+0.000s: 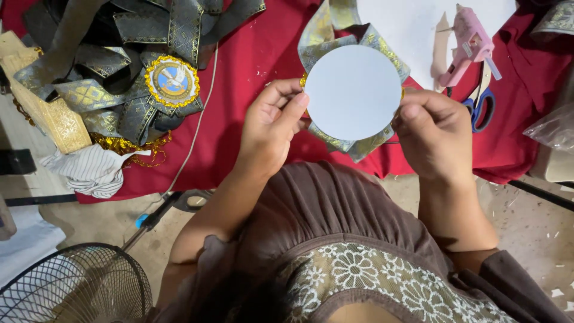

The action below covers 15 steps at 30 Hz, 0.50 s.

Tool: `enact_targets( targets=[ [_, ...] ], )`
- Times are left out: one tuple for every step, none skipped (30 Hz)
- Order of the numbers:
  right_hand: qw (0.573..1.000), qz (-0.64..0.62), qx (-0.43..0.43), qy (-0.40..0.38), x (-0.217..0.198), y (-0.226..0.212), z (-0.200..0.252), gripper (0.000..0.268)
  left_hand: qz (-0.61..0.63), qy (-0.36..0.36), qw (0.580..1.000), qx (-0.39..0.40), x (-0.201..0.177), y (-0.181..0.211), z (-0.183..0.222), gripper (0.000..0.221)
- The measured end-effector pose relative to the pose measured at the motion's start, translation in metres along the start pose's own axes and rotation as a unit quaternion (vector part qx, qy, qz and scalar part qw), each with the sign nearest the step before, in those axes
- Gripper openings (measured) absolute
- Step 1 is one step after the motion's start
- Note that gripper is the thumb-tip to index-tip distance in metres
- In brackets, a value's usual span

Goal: Assembling decorative award ribbons and medals using a glue gun to attach medallions and backing paper.

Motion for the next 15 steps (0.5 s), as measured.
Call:
enact_targets(
  targets=[
    [1.0,0.004,0.0,-0.005,0.005,-0.003,0.002,0.021,0.005,-0.001,1.0,0.001,-0.001,0.0,0.001,0.018],
    [1.0,0.008,0.0,-0.009,0.011,-0.007,0.005,0.024,0.011,-0.001,1.0,0.002,-0.002,-0.001,0.002,0.018],
    [1.0,0.008,0.0,-0.009,0.01,-0.007,0.007,0.024,0.011,-0.001,1.0,0.002,-0.002,0.0,0.002,0.018],
    [1.0,0.01,-0.005,-0.017,0.01,-0.007,0.008,0.024,0.014,-0.001,1.0,0.001,-0.002,0.0,0.002,0.018],
    [1.0,0.013,-0.01,-0.026,0.01,-0.007,0.01,0.024,0.017,-0.001,1.0,0.0,-0.002,0.0,0.002,0.018],
    [1.0,0.014,-0.011,-0.026,0.013,-0.009,0.01,0.024,0.017,-0.002,1.0,0.001,-0.003,0.0,0.003,0.018],
    [0.999,0.02,-0.015,-0.027,0.015,-0.011,0.01,0.023,0.016,-0.004,1.0,-0.002,-0.004,0.0,0.003,0.018],
    [0.999,0.026,-0.019,-0.027,0.018,-0.013,0.011,0.022,0.014,-0.005,1.0,-0.005,-0.005,-0.001,0.005,0.018],
    [0.999,0.026,-0.018,-0.027,0.02,-0.014,0.011,0.022,0.014,-0.005,1.0,-0.005,-0.004,0.001,0.005,0.018],
    [0.999,0.047,-0.023,-0.008,0.021,-0.015,0.012,0.021,0.015,-0.007,1.0,-0.003,-0.003,0.002,0.005,0.019],
    [0.997,0.067,-0.027,0.011,0.022,-0.016,0.013,0.021,0.016,-0.009,1.0,-0.002,-0.002,0.003,0.004,0.019],
    [0.997,0.067,-0.027,0.011,0.021,-0.017,0.014,0.021,0.016,-0.009,1.0,-0.002,-0.002,0.003,0.005,0.019],
    [0.993,0.106,-0.04,0.022,0.02,-0.017,0.015,0.019,0.0,-0.009,1.0,0.013,-0.001,0.003,0.006,0.019],
    [0.988,0.144,-0.054,0.033,0.019,-0.018,0.016,0.018,-0.017,-0.009,0.999,0.029,-0.001,0.004,0.006,0.019],
    [0.988,0.144,-0.054,0.033,0.02,-0.017,0.015,0.018,-0.017,-0.009,0.999,0.029,-0.001,0.005,0.007,0.019]
  ],
)
Point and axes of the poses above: each hand's wrist, its own z-axis away from the middle knuckle, its own x-axis out of the palm, y = z × x, the point moved 2 cm from there along -z, towards the middle knuckle, and after that the axes turned 13 degrees about x, right-handed, at the moved point
